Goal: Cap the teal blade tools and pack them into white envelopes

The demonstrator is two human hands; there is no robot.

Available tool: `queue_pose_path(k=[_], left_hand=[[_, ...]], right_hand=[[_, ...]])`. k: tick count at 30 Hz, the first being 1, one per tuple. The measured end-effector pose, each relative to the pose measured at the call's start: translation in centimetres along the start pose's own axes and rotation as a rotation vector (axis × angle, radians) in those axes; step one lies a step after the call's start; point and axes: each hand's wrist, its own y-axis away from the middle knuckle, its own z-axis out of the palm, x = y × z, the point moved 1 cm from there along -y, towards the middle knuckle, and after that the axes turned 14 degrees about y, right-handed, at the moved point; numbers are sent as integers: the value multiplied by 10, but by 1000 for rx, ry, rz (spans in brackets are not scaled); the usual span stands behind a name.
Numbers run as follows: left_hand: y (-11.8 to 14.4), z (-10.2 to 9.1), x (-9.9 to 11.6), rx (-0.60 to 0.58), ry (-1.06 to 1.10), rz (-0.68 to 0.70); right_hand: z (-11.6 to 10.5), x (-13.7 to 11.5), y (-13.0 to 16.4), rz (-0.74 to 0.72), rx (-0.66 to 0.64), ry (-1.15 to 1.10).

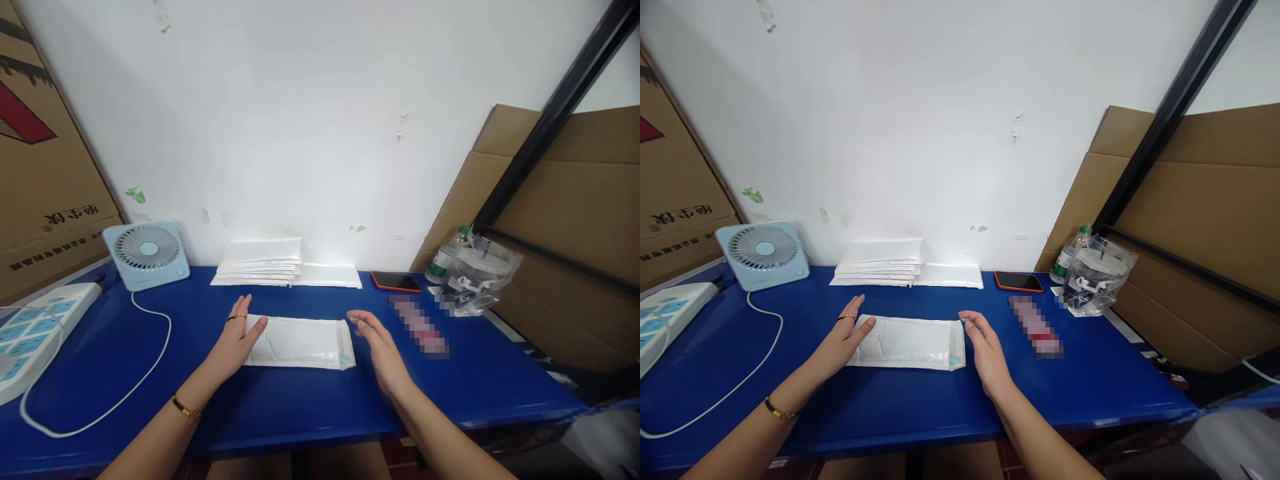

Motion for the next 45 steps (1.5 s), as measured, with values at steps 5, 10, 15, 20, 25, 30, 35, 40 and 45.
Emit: queue_pose_path(k=[5,10,15,20,25,30,35,40,45], left_hand=[[8,1,-1,-7,50,-62],[13,0,1,38,177,-111],[8,1,-5,31,68,-62],[26,16,20,32,-240,214],[62,58,60,-200,-257,353],[84,80,68,-250,-277,319],[96,71,65,-275,-264,288],[93,66,59,-190,-158,226],[81,65,50,-178,-28,172]], right_hand=[[-22,5,23,-20,-79,434],[-2,14,36,96,-167,265],[2,16,33,80,-230,30],[-20,16,-7,-433,-112,616],[-22,10,-45,-737,-392,857],[-26,-10,-18,-805,-490,821],[-14,-22,10,-829,-484,732],[11,-15,5,-912,-196,761],[19,-7,22,-1272,103,876]])
